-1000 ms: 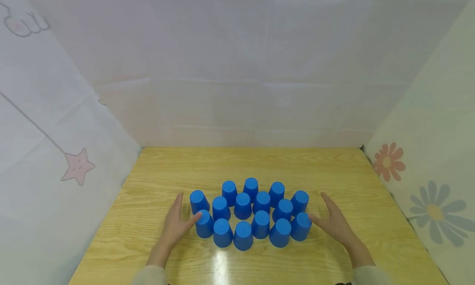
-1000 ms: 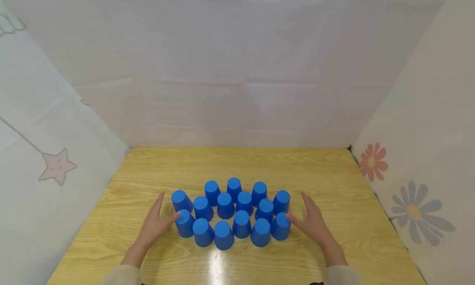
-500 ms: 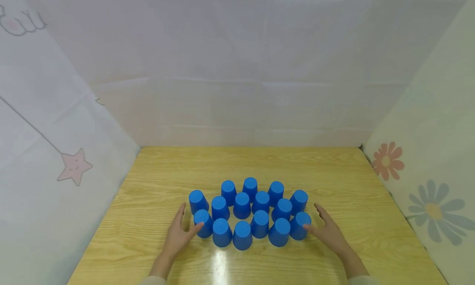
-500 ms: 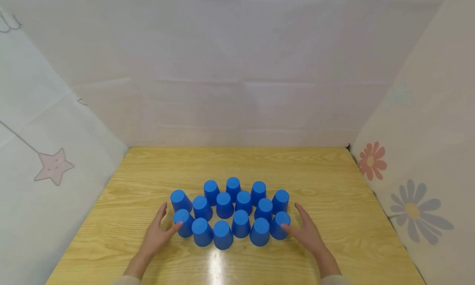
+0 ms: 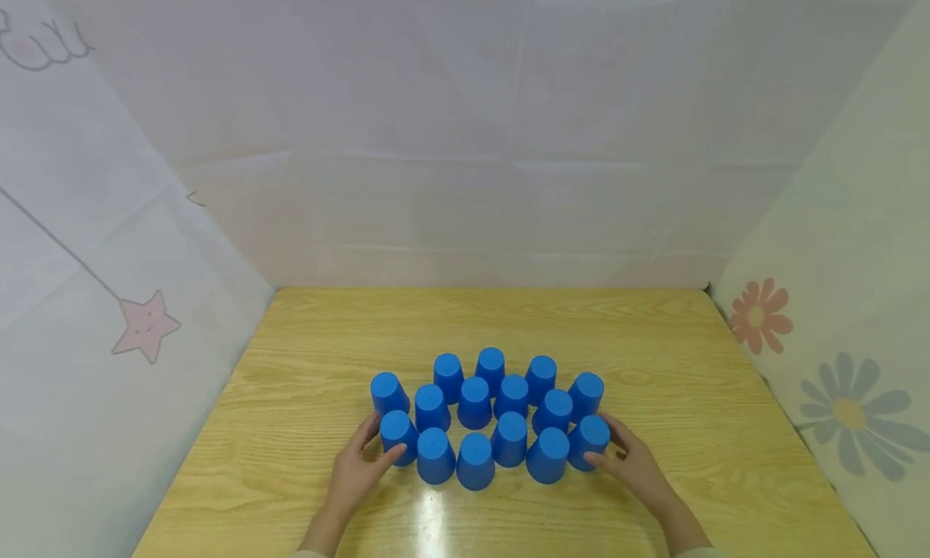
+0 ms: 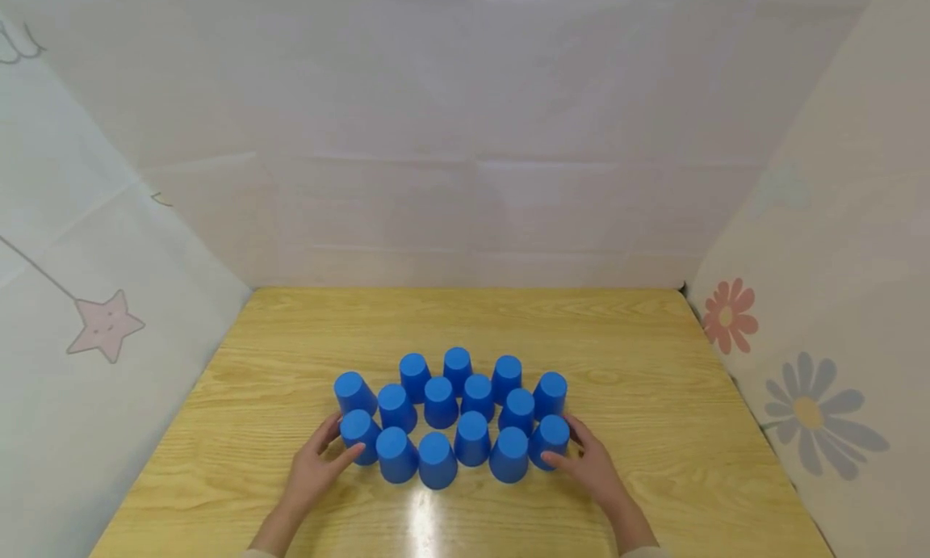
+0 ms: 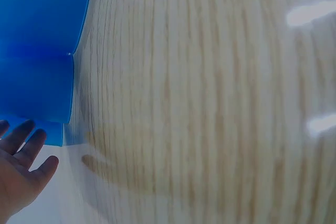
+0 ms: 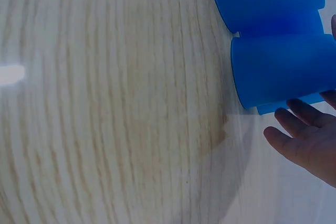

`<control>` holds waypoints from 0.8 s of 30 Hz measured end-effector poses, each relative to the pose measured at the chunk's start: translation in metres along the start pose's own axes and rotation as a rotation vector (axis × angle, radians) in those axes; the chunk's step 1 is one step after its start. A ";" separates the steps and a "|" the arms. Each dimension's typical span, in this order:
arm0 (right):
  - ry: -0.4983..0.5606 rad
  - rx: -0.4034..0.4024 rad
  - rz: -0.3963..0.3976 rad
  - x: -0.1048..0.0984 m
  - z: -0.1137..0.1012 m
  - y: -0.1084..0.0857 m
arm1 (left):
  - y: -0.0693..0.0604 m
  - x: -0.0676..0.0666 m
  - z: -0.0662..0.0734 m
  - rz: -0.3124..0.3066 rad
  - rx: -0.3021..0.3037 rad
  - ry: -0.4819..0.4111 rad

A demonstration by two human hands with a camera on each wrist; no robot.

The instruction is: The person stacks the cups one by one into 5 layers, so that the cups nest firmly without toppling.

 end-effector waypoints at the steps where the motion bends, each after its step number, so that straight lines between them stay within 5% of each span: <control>1: 0.018 0.008 -0.005 0.001 0.001 0.000 | 0.000 0.001 0.001 0.000 0.003 -0.001; 8: 0.069 0.040 0.021 0.003 -0.002 0.000 | 0.001 0.003 0.005 0.002 0.043 -0.044; 24: 0.119 0.038 0.181 0.009 0.001 -0.004 | 0.005 0.009 0.006 -0.004 0.025 -0.130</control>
Point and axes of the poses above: each hand's wrist, its own y-axis towards the middle knuckle, its own x-axis out of the palm, z = x × y, the point moved 7 cm from there along y, towards the middle knuckle, and after that the axes turned 6 degrees about -y, right-handed, at the moved point
